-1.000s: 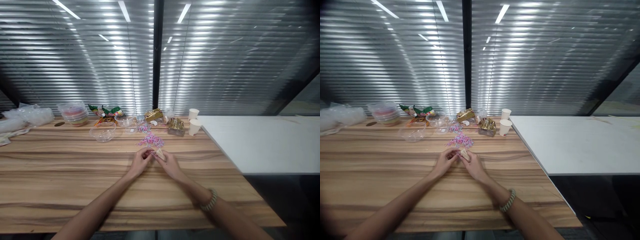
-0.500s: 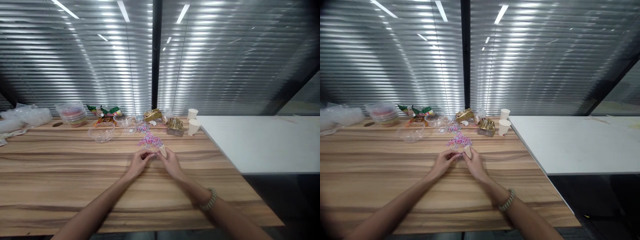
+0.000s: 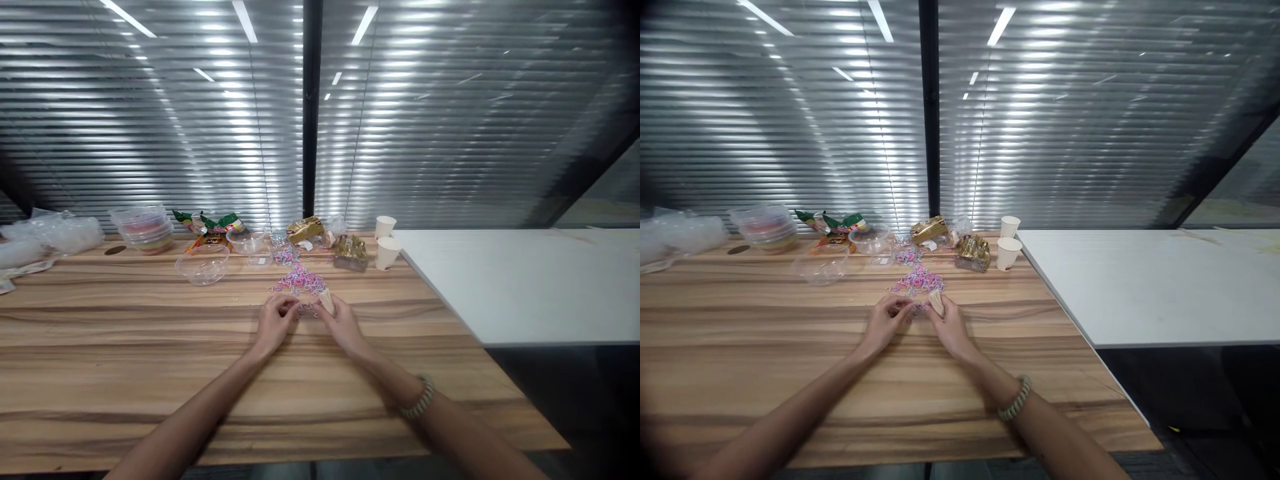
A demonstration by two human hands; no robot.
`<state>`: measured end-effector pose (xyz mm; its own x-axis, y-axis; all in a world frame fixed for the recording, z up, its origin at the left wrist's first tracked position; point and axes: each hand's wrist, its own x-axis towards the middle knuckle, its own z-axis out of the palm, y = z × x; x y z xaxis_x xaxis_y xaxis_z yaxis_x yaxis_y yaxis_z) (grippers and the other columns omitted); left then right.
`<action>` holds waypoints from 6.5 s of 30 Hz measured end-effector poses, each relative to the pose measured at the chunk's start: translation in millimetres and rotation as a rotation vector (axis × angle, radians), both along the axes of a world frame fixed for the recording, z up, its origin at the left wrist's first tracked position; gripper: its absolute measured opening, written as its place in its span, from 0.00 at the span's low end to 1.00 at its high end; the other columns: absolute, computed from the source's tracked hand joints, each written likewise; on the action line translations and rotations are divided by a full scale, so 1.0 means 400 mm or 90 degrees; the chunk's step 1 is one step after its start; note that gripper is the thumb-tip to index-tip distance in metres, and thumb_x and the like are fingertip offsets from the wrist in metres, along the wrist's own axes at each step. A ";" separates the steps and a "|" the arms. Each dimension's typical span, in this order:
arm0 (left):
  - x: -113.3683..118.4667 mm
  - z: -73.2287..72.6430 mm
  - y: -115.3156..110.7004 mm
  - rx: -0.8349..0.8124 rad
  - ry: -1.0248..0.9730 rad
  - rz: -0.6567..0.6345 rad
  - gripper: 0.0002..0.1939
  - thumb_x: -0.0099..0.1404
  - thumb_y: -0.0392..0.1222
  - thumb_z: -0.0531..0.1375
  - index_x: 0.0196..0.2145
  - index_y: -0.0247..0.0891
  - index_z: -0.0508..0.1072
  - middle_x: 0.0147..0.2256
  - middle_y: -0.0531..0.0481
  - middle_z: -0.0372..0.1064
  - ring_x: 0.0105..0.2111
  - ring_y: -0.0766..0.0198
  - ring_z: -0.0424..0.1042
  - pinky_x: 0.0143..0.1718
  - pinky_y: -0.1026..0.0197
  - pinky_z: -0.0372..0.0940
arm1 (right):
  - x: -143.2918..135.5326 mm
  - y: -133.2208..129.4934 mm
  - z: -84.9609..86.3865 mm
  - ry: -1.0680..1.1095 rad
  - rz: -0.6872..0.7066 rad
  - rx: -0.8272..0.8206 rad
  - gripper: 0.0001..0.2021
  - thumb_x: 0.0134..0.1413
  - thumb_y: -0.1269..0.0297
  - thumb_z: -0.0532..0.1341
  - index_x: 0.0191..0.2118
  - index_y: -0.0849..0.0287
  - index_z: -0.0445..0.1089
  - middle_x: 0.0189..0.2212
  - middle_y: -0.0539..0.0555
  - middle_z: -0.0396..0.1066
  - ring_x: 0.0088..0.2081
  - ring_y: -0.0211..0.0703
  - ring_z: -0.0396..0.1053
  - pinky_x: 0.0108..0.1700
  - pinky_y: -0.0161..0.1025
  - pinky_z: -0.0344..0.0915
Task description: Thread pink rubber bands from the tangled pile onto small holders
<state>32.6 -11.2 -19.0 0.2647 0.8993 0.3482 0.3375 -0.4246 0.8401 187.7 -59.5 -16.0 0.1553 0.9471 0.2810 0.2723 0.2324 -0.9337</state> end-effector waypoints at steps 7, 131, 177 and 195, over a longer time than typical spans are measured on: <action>0.004 0.028 -0.018 0.071 0.009 -0.098 0.11 0.59 0.45 0.55 0.37 0.39 0.73 0.36 0.46 0.64 0.40 0.61 0.63 0.39 0.61 0.61 | -0.012 -0.007 0.014 0.057 0.066 -0.026 0.14 0.48 0.56 0.57 0.33 0.64 0.65 0.30 0.53 0.68 0.33 0.40 0.64 0.37 0.35 0.60; 0.015 0.043 -0.036 -0.198 -0.176 -0.156 0.13 0.53 0.49 0.60 0.28 0.34 0.70 0.26 0.51 0.66 0.27 0.68 0.65 0.30 0.65 0.60 | 0.021 -0.038 0.020 -0.433 0.132 0.084 0.14 0.59 0.63 0.48 0.39 0.57 0.70 0.33 0.55 0.72 0.32 0.39 0.67 0.36 0.34 0.58; -0.006 0.032 0.004 -0.145 -0.071 -0.192 0.12 0.55 0.46 0.58 0.26 0.33 0.71 0.23 0.51 0.68 0.25 0.67 0.65 0.29 0.66 0.59 | 0.011 -0.009 0.014 0.013 0.150 -0.034 0.16 0.47 0.52 0.57 0.23 0.61 0.57 0.21 0.46 0.55 0.25 0.33 0.53 0.30 0.31 0.53; 0.006 0.045 -0.016 -0.273 -0.179 -0.149 0.14 0.51 0.48 0.62 0.26 0.32 0.70 0.23 0.51 0.67 0.25 0.68 0.65 0.29 0.66 0.59 | 0.031 -0.003 0.005 -0.062 0.051 -0.021 0.14 0.50 0.53 0.55 0.33 0.61 0.64 0.29 0.51 0.66 0.31 0.39 0.62 0.34 0.33 0.58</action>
